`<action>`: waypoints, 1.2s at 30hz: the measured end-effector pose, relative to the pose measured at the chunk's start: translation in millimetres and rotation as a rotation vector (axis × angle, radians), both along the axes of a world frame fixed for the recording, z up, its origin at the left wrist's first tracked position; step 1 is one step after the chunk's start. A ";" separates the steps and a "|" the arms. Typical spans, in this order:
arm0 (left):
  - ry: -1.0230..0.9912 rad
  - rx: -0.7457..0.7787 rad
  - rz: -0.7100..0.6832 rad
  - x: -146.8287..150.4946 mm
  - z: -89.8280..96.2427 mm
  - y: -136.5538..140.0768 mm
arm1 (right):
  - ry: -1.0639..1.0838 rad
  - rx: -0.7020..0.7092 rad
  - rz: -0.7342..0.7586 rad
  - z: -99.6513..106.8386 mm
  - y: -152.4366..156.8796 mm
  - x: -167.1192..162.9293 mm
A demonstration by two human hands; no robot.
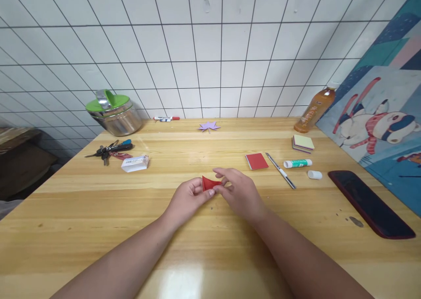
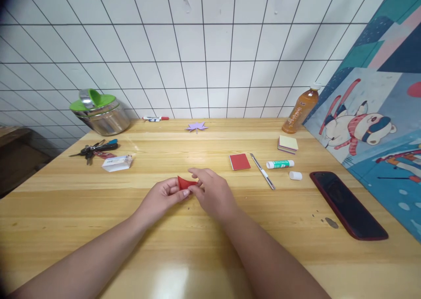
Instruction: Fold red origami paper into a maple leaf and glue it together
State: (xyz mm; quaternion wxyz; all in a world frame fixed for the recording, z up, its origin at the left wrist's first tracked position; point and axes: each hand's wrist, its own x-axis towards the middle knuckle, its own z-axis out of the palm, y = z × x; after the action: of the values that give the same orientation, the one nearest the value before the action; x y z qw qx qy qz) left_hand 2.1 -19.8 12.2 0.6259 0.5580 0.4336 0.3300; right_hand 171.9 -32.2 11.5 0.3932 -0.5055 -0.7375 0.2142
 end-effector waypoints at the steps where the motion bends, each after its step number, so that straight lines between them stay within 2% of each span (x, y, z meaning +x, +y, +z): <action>1: -0.001 -0.003 0.007 0.3 0.0 0.1 | 0.045 -0.029 -0.030 -0.2 0.5 -0.2; 7: 0.013 0.040 0.036 0.5 4.3 0.7 | 0.210 -0.165 -0.096 -3.3 3.3 -1.9; 13: -0.030 0.014 -0.042 -4.9 2.5 2.4 | 0.234 -0.130 -0.117 -5.2 5.9 1.8; 16: -0.009 0.001 -0.015 -3.6 0.4 2.7 | 0.276 -0.143 -0.091 -3.9 6.0 1.4; 23: -0.017 -0.018 0.076 -0.6 2.5 2.3 | 0.432 -0.286 -0.073 -3.3 6.5 -3.1; 25: -0.017 -0.028 0.073 -0.9 1.9 2.5 | 0.420 -0.255 -0.072 -3.5 6.9 -2.3; 31: -0.036 -0.090 0.040 -2.6 -3.9 2.6 | 0.243 0.013 -0.013 -1.6 5.1 1.9; 36: -0.076 -0.135 0.039 -2.9 -3.9 1.7 | 0.066 0.053 -0.006 -1.1 2.1 1.6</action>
State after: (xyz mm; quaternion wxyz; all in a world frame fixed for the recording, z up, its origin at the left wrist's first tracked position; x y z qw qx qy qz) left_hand -0.8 -18.1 8.4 0.6715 0.4930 0.4415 0.3334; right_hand 173.5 -30.0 10.4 0.4309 -0.4897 -0.7282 0.2101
